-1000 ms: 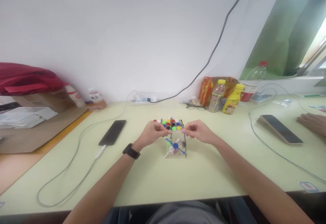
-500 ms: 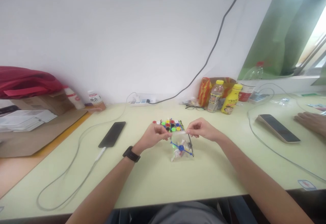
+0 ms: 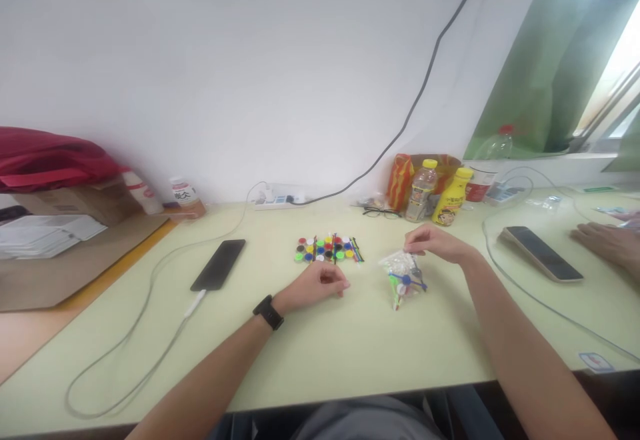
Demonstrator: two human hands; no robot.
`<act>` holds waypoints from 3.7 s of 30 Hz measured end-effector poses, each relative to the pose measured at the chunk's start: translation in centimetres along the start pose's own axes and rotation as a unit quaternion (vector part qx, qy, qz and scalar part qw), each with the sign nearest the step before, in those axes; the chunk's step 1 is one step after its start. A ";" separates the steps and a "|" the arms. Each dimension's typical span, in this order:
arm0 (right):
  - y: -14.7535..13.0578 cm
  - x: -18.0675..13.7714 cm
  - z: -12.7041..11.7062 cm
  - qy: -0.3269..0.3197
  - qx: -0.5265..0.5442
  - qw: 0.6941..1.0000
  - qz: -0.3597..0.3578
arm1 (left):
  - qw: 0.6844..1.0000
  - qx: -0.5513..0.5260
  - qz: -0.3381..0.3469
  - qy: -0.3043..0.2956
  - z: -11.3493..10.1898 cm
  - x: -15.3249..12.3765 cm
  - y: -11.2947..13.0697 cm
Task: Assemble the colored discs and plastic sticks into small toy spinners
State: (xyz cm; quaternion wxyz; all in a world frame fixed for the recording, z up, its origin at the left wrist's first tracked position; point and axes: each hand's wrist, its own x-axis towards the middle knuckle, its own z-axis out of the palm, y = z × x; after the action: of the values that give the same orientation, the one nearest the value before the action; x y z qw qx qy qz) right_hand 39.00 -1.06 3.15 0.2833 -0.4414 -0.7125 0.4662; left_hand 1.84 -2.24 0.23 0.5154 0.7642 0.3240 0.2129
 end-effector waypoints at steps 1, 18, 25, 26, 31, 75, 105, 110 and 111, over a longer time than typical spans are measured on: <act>0.4 -0.3 -0.6 0.028 -0.005 1.000 0.001 | 1.000 0.002 -0.001 -0.002 0.1 0.0 -0.1; 5.5 0.0 -3.7 0.469 -0.413 0.776 -0.080 | 1.000 0.020 -0.010 0.010 0.0 0.4 -0.9; 4.4 1.5 -0.9 0.341 -0.511 0.784 -0.088 | 1.000 0.012 -0.012 0.001 -0.1 0.4 -1.1; 4.3 1.8 -0.5 0.320 -0.521 0.788 -0.080 | 1.000 0.012 -0.012 0.000 -0.2 0.4 -1.2; 4.4 3.4 1.4 0.253 -0.540 0.800 -0.072 | 1.000 0.017 -0.009 -0.005 -0.3 0.4 -1.2; 2.6 5.8 11.4 0.138 -0.324 0.912 -0.208 | 0.915 0.302 0.165 0.211 0.4 1.0 -1.4; 4.2 8.4 11.0 0.228 -0.324 0.914 -0.090 | 0.847 0.486 0.163 0.144 0.1 4.3 -2.6; 4.4 8.3 10.8 0.223 -0.333 0.912 -0.083 | 0.841 0.480 0.192 0.161 0.2 4.2 -2.5; 4.5 8.3 10.8 0.225 -0.335 0.912 -0.080 | 0.838 0.481 0.199 0.164 0.2 4.2 -2.5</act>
State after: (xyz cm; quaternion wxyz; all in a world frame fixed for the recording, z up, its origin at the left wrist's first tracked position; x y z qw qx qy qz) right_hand 28.14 2.65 -5.37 0.3078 -0.5454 -0.7770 0.0646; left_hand 4.25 1.30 -2.25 -0.0314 0.9178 0.3066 0.2504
